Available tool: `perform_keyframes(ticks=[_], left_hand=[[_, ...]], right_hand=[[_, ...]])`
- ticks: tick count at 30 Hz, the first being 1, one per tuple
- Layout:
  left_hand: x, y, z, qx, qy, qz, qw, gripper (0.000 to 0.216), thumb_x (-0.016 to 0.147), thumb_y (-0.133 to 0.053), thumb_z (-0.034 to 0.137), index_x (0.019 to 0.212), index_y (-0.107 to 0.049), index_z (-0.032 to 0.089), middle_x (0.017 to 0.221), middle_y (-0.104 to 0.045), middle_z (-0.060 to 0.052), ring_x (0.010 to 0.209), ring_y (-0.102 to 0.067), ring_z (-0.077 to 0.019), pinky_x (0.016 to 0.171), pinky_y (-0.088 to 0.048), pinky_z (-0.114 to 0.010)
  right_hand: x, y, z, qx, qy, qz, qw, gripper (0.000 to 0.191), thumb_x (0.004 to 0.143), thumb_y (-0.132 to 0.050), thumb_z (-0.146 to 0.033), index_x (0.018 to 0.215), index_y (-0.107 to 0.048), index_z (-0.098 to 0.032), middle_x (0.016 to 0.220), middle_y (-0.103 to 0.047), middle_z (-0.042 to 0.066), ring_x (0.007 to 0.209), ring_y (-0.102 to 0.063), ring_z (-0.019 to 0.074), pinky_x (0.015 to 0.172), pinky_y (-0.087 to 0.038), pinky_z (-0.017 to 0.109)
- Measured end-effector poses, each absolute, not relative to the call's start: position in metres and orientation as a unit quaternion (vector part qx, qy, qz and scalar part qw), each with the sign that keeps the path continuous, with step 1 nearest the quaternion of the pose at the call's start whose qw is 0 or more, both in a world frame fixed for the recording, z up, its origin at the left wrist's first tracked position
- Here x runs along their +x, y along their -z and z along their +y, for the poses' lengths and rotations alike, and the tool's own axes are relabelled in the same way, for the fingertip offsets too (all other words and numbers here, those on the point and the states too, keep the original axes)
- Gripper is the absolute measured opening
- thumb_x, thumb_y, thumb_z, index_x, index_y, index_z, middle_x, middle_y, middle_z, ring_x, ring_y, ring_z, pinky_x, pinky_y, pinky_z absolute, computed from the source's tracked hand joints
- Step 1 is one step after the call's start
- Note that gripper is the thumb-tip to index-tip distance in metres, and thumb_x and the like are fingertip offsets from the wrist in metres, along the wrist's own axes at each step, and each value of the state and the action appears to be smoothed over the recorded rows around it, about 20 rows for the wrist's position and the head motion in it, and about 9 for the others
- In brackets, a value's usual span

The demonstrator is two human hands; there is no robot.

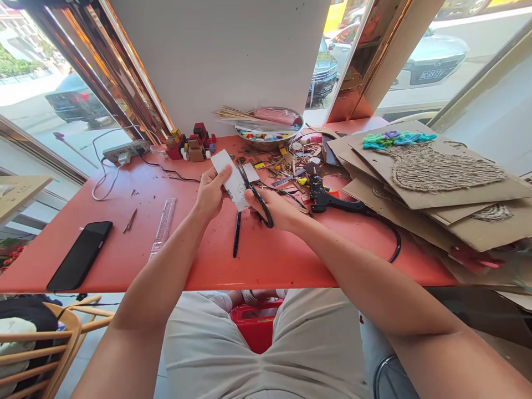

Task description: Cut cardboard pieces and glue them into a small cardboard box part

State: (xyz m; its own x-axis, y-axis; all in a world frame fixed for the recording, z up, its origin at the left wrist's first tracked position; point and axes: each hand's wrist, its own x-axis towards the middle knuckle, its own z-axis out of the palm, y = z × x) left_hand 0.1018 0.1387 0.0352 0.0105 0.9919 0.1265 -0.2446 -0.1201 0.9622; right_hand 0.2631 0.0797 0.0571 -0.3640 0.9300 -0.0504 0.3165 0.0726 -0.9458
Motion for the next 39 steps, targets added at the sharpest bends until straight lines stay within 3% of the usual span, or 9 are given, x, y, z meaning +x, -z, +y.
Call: perform_keyframes(ticks=[7, 12, 17, 23, 30, 35, 39], left_hand=[[0.102, -0.031, 0.137, 0.502, -0.549, 0.382, 0.549, 0.041, 0.066, -0.094, 0.050, 0.074, -0.065, 0.022, 0.059, -0.068, 0.003, 0.048, -0.064, -0.0143, 0.044, -0.050, -0.024], [0.103, -0.029, 0.135, 0.500, -0.533, 0.382, 0.566, 0.041, 0.069, -0.094, 0.049, 0.075, -0.064, 0.021, 0.061, -0.069, 0.002, 0.059, -0.073, -0.0191, 0.046, -0.052, -0.024], [0.102, -0.028, 0.136, 0.500, -0.529, 0.380, 0.571, 0.041, 0.068, -0.094, 0.049, 0.074, -0.065, 0.021, 0.062, -0.070, 0.001, 0.062, -0.075, -0.0208, 0.046, -0.053, -0.025], [0.102, -0.030, 0.136, 0.505, -0.535, 0.368, 0.569, 0.044, 0.061, -0.097, 0.049, 0.070, -0.064, 0.022, 0.058, -0.065, 0.004, 0.049, -0.063, -0.0136, 0.042, -0.049, -0.022], [0.108, -0.038, 0.127, 0.578, -0.453, 0.363, 0.574, 0.050, 0.058, -0.097, 0.056, 0.062, -0.061, 0.021, 0.050, -0.055, 0.005, 0.045, -0.053, -0.0122, 0.042, -0.044, -0.024], [0.100, -0.045, 0.127, 0.672, -0.362, 0.324, 0.558, 0.057, 0.059, -0.095, 0.063, 0.055, -0.058, 0.020, 0.050, -0.052, 0.005, 0.046, -0.044, -0.0083, 0.044, -0.036, -0.023], [0.098, -0.046, 0.128, 0.697, -0.344, 0.316, 0.543, 0.054, 0.063, -0.094, 0.063, 0.071, -0.067, 0.018, 0.060, -0.061, 0.003, 0.055, -0.056, -0.0114, 0.051, -0.042, -0.024]], right_hand=[[0.262, -0.049, 0.081, -0.451, -0.462, -0.687, 0.332, 0.065, 0.088, -0.053, -0.086, 0.068, -0.041, -0.026, 0.056, -0.043, -0.006, 0.053, -0.045, 0.0119, 0.049, -0.033, 0.026], [0.262, -0.048, 0.080, -0.465, -0.472, -0.672, 0.330, 0.061, 0.091, -0.059, -0.078, 0.066, -0.044, -0.024, 0.056, -0.050, -0.003, 0.049, -0.047, 0.0112, 0.044, -0.035, 0.024], [0.258, -0.048, 0.079, -0.474, -0.487, -0.645, 0.349, 0.055, 0.092, -0.067, -0.067, 0.065, -0.044, -0.025, 0.048, -0.045, -0.006, 0.041, -0.044, 0.0105, 0.039, -0.034, 0.023], [0.256, -0.050, 0.077, -0.489, -0.503, -0.623, 0.346, 0.058, 0.093, -0.068, -0.065, 0.060, -0.043, -0.024, 0.044, -0.043, -0.006, 0.038, -0.045, 0.0096, 0.036, -0.034, 0.021], [0.268, -0.053, 0.091, -0.466, -0.513, -0.587, 0.419, 0.061, 0.085, -0.074, -0.074, 0.062, -0.046, -0.024, 0.045, -0.049, -0.006, 0.035, -0.050, 0.0098, 0.036, -0.043, 0.021], [0.280, -0.053, 0.103, -0.442, -0.478, -0.577, 0.493, 0.059, 0.063, -0.092, -0.066, 0.069, -0.053, -0.022, 0.060, -0.062, -0.004, 0.038, -0.053, 0.0081, 0.038, -0.047, 0.023], [0.280, -0.049, 0.103, -0.412, -0.486, -0.572, 0.516, 0.057, 0.055, -0.092, -0.063, 0.073, -0.057, -0.023, 0.056, -0.058, -0.007, 0.040, -0.053, 0.0103, 0.039, -0.045, 0.025]])
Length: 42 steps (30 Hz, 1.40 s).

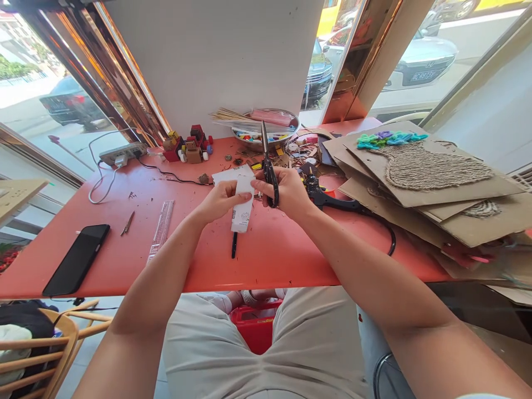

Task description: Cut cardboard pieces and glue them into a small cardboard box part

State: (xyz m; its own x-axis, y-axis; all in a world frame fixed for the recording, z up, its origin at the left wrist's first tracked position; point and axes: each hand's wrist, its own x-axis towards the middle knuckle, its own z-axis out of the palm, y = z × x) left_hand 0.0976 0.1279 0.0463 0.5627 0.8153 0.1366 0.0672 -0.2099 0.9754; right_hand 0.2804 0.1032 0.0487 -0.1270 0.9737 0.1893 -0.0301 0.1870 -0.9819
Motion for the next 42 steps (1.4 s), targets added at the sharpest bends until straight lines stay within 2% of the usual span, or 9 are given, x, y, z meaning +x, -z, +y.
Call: perform_keyframes(ticks=[4, 8, 12, 15, 19, 22, 31, 37, 42], left_hand=[[0.104, -0.045, 0.124, 0.655, -0.364, 0.314, 0.583, 0.073, 0.059, -0.089, 0.081, 0.089, -0.068, 0.018, 0.075, -0.075, -0.003, 0.061, -0.071, -0.0174, 0.057, -0.057, -0.028], [0.102, -0.046, 0.123, 0.634, -0.391, 0.359, 0.562, 0.070, 0.060, -0.090, 0.079, 0.087, -0.068, 0.018, 0.072, -0.077, -0.004, 0.050, -0.068, -0.0154, 0.047, -0.053, -0.025], [0.091, -0.053, 0.129, 0.642, -0.439, 0.381, 0.500, 0.061, 0.062, -0.091, 0.071, 0.086, -0.074, 0.017, 0.074, -0.079, -0.006, 0.057, -0.072, -0.0187, 0.049, -0.053, -0.025], [0.082, -0.057, 0.134, 0.645, -0.472, 0.378, 0.467, 0.054, 0.064, -0.090, 0.065, 0.085, -0.076, 0.017, 0.078, -0.080, -0.007, 0.065, -0.075, -0.0212, 0.053, -0.056, -0.027], [0.075, -0.058, 0.136, 0.646, -0.497, 0.375, 0.441, 0.053, 0.068, -0.088, 0.068, 0.078, -0.073, 0.018, 0.069, -0.076, -0.004, 0.055, -0.067, -0.0161, 0.050, -0.052, -0.026], [0.074, -0.057, 0.136, 0.667, -0.487, 0.371, 0.424, 0.056, 0.071, -0.085, 0.072, 0.071, -0.069, 0.018, 0.061, -0.070, -0.004, 0.050, -0.062, -0.0142, 0.047, -0.047, -0.025], [0.083, -0.062, 0.131, 0.691, -0.462, 0.324, 0.452, 0.063, 0.061, -0.089, 0.079, 0.073, -0.074, 0.019, 0.060, -0.071, -0.002, 0.045, -0.061, -0.0139, 0.046, -0.050, -0.026], [0.083, -0.063, 0.131, 0.685, -0.471, 0.319, 0.455, 0.060, 0.061, -0.091, 0.076, 0.070, -0.075, 0.020, 0.056, -0.066, 0.000, 0.044, -0.054, -0.0114, 0.045, -0.045, -0.025], [0.082, -0.063, 0.131, 0.668, -0.484, 0.318, 0.466, 0.059, 0.059, -0.093, 0.075, 0.068, -0.074, 0.020, 0.056, -0.067, 0.000, 0.044, -0.053, -0.0109, 0.046, -0.049, -0.026]], right_hand=[[0.280, -0.045, 0.102, -0.413, -0.457, -0.595, 0.517, 0.053, 0.063, -0.085, -0.067, 0.076, -0.057, -0.023, 0.057, -0.057, -0.006, 0.042, -0.053, 0.0117, 0.041, -0.043, 0.026], [0.284, -0.041, 0.105, -0.481, -0.331, -0.647, 0.489, 0.044, 0.079, -0.074, -0.063, 0.076, -0.053, -0.024, 0.067, -0.060, -0.002, 0.057, -0.055, 0.0140, 0.052, -0.043, 0.027], [0.290, -0.042, 0.108, -0.563, -0.232, -0.709, 0.354, 0.019, 0.095, -0.056, -0.043, 0.088, -0.053, -0.025, 0.081, -0.068, 0.004, 0.071, -0.060, 0.0200, 0.065, -0.046, 0.030], [0.290, -0.045, 0.106, -0.591, -0.182, -0.745, 0.250, 0.017, 0.100, -0.050, -0.041, 0.104, -0.054, -0.025, 0.096, -0.073, 0.010, 0.083, -0.066, 0.0259, 0.073, -0.049, 0.034], [0.287, -0.047, 0.099, -0.584, -0.074, -0.785, 0.192, 0.028, 0.103, -0.049, -0.047, 0.113, -0.056, -0.022, 0.113, -0.072, 0.017, 0.099, -0.068, 0.0321, 0.086, -0.051, 0.041], [0.283, -0.046, 0.095, -0.566, -0.047, -0.806, 0.168, 0.034, 0.104, -0.050, -0.049, 0.117, -0.057, -0.019, 0.119, -0.070, 0.020, 0.106, -0.067, 0.0347, 0.089, -0.049, 0.042], [0.280, -0.046, 0.093, -0.543, 0.006, -0.825, 0.155, 0.029, 0.103, -0.053, -0.036, 0.121, -0.063, -0.015, 0.113, -0.073, 0.018, 0.103, -0.068, 0.0323, 0.090, -0.042, 0.038], [0.280, -0.047, 0.090, -0.542, 0.038, -0.825, 0.155, 0.033, 0.104, -0.052, -0.040, 0.122, -0.064, -0.015, 0.114, -0.074, 0.019, 0.099, -0.068, 0.0314, 0.092, -0.040, 0.039], [0.279, -0.049, 0.088, -0.553, 0.040, -0.819, 0.146, 0.040, 0.105, -0.052, -0.046, 0.124, -0.064, -0.013, 0.116, -0.073, 0.020, 0.097, -0.069, 0.0316, 0.095, -0.039, 0.040]])
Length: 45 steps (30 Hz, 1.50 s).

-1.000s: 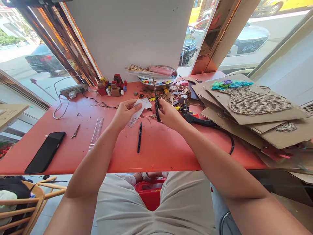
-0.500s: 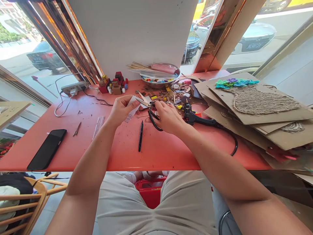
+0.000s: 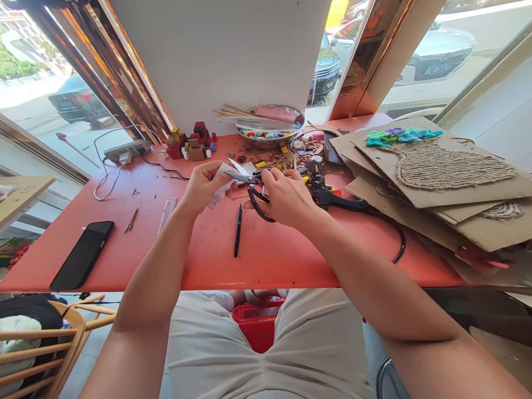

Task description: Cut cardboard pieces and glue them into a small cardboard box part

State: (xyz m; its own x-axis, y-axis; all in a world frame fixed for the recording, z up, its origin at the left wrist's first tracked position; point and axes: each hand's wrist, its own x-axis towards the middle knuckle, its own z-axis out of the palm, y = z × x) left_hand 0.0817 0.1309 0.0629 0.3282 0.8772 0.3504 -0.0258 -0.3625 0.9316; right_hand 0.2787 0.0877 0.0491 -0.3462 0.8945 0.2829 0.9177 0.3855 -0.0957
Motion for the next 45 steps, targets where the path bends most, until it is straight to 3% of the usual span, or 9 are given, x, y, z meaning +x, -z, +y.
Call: perform_keyframes(ticks=[23, 31, 37, 45], left_hand=[[0.082, -0.068, 0.128, 0.682, -0.453, 0.318, 0.479, 0.059, 0.059, -0.092, 0.076, 0.064, -0.071, 0.020, 0.056, -0.064, -0.001, 0.044, -0.049, -0.0102, 0.046, -0.047, -0.027], [0.082, -0.069, 0.127, 0.681, -0.448, 0.323, 0.480, 0.060, 0.060, -0.091, 0.077, 0.066, -0.073, 0.020, 0.055, -0.060, 0.001, 0.044, -0.048, -0.0105, 0.045, -0.047, -0.028], [0.080, -0.067, 0.129, 0.682, -0.444, 0.333, 0.476, 0.057, 0.061, -0.091, 0.074, 0.068, -0.073, 0.020, 0.055, -0.060, 0.001, 0.045, -0.050, -0.0115, 0.045, -0.046, -0.027], [0.079, -0.067, 0.129, 0.678, -0.438, 0.343, 0.480, 0.049, 0.063, -0.094, 0.064, 0.069, -0.073, 0.020, 0.055, -0.061, 0.001, 0.044, -0.050, -0.0107, 0.045, -0.045, -0.027]], right_hand=[[0.276, -0.059, 0.085, -0.562, 0.021, -0.818, 0.121, 0.036, 0.103, -0.059, -0.043, 0.124, -0.065, -0.014, 0.117, -0.076, 0.020, 0.105, -0.070, 0.0323, 0.096, -0.040, 0.038], [0.273, -0.069, 0.083, -0.588, -0.009, -0.805, 0.079, 0.034, 0.104, -0.059, -0.041, 0.124, -0.067, -0.015, 0.100, -0.082, 0.017, 0.102, -0.073, 0.0335, 0.084, -0.042, 0.036], [0.272, -0.071, 0.082, -0.597, 0.004, -0.799, 0.072, 0.035, 0.106, -0.053, -0.044, 0.122, -0.070, -0.019, 0.098, -0.082, 0.018, 0.098, -0.076, 0.0344, 0.074, -0.042, 0.034], [0.268, -0.082, 0.080, -0.628, -0.026, -0.778, 0.017, 0.040, 0.108, -0.048, -0.043, 0.133, -0.068, -0.019, 0.107, -0.083, 0.020, 0.102, -0.078, 0.0364, 0.069, -0.042, 0.034]])
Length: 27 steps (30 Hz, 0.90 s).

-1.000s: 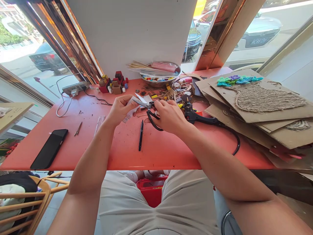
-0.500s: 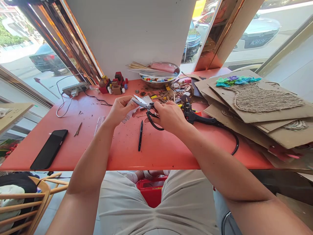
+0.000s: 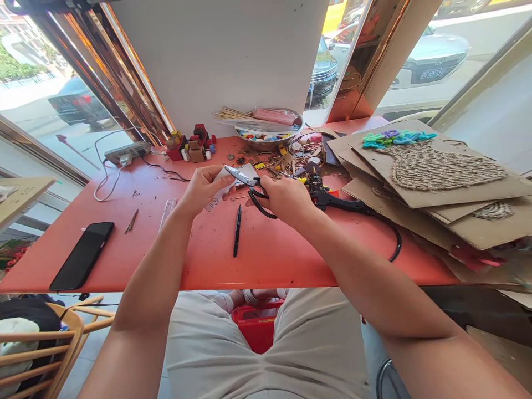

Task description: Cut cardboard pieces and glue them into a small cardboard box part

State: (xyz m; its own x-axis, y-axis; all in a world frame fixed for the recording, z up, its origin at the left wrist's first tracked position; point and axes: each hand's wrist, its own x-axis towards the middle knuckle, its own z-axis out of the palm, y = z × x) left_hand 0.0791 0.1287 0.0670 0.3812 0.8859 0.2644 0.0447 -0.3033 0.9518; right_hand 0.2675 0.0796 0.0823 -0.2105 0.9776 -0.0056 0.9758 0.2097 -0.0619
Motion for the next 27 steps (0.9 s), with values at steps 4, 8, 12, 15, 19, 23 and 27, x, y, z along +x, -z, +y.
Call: perform_keyframes(ticks=[4, 8, 12, 15, 19, 23, 27], left_hand=[[0.079, -0.066, 0.130, 0.686, -0.425, 0.345, 0.479, 0.048, 0.065, -0.092, 0.064, 0.068, -0.072, 0.021, 0.054, -0.059, 0.001, 0.045, -0.050, -0.0115, 0.044, -0.045, -0.027], [0.079, -0.063, 0.131, 0.691, -0.405, 0.341, 0.493, 0.046, 0.064, -0.093, 0.062, 0.070, -0.074, 0.020, 0.056, -0.059, 0.001, 0.045, -0.050, -0.0108, 0.043, -0.042, -0.026], [0.078, -0.063, 0.131, 0.690, -0.390, 0.350, 0.499, 0.041, 0.065, -0.093, 0.057, 0.071, -0.076, 0.020, 0.057, -0.063, 0.000, 0.045, -0.050, -0.0108, 0.042, -0.040, -0.026], [0.077, -0.063, 0.132, 0.694, -0.382, 0.352, 0.499, 0.039, 0.066, -0.093, 0.054, 0.073, -0.077, 0.020, 0.056, -0.063, 0.000, 0.044, -0.050, -0.0108, 0.043, -0.040, -0.026], [0.077, -0.062, 0.132, 0.689, -0.381, 0.356, 0.504, 0.041, 0.064, -0.092, 0.056, 0.071, -0.075, 0.020, 0.055, -0.063, 0.000, 0.043, -0.050, -0.0112, 0.042, -0.040, -0.025], [0.078, -0.062, 0.131, 0.681, -0.384, 0.363, 0.507, 0.050, 0.061, -0.094, 0.062, 0.064, -0.068, 0.020, 0.053, -0.061, 0.001, 0.042, -0.051, -0.0105, 0.041, -0.040, -0.024], [0.079, -0.062, 0.132, 0.683, -0.399, 0.348, 0.503, 0.059, 0.061, -0.092, 0.073, 0.062, -0.066, 0.020, 0.055, -0.064, -0.001, 0.044, -0.053, -0.0109, 0.044, -0.044, -0.024]], right_hand=[[0.266, -0.081, 0.076, -0.620, -0.019, -0.784, 0.019, 0.039, 0.108, -0.049, -0.041, 0.133, -0.066, -0.017, 0.114, -0.081, 0.023, 0.108, -0.077, 0.0375, 0.075, -0.045, 0.036], [0.265, -0.076, 0.075, -0.598, 0.004, -0.801, 0.024, 0.042, 0.108, -0.048, -0.040, 0.132, -0.064, -0.009, 0.118, -0.079, 0.028, 0.114, -0.075, 0.0376, 0.086, -0.047, 0.037], [0.265, -0.077, 0.076, -0.598, -0.002, -0.801, 0.020, 0.041, 0.107, -0.050, -0.039, 0.129, -0.067, -0.009, 0.119, -0.079, 0.028, 0.115, -0.075, 0.0373, 0.091, -0.048, 0.038], [0.265, -0.080, 0.076, -0.612, -0.011, -0.791, 0.007, 0.042, 0.108, -0.050, -0.041, 0.130, -0.069, -0.011, 0.116, -0.080, 0.027, 0.113, -0.077, 0.0381, 0.083, -0.050, 0.038], [0.264, -0.080, 0.078, -0.623, -0.020, -0.782, 0.011, 0.039, 0.108, -0.050, -0.040, 0.130, -0.070, -0.015, 0.110, -0.081, 0.025, 0.105, -0.079, 0.0379, 0.073, -0.051, 0.037], [0.267, -0.074, 0.083, -0.625, -0.059, -0.776, 0.065, 0.027, 0.105, -0.055, -0.032, 0.115, -0.075, -0.016, 0.106, -0.082, 0.022, 0.103, -0.079, 0.0360, 0.074, -0.052, 0.035], [0.273, -0.061, 0.090, -0.580, -0.224, -0.747, 0.235, 0.026, 0.103, -0.058, -0.037, 0.084, -0.066, -0.020, 0.076, -0.077, 0.009, 0.067, -0.076, 0.0240, 0.057, -0.049, 0.028]])
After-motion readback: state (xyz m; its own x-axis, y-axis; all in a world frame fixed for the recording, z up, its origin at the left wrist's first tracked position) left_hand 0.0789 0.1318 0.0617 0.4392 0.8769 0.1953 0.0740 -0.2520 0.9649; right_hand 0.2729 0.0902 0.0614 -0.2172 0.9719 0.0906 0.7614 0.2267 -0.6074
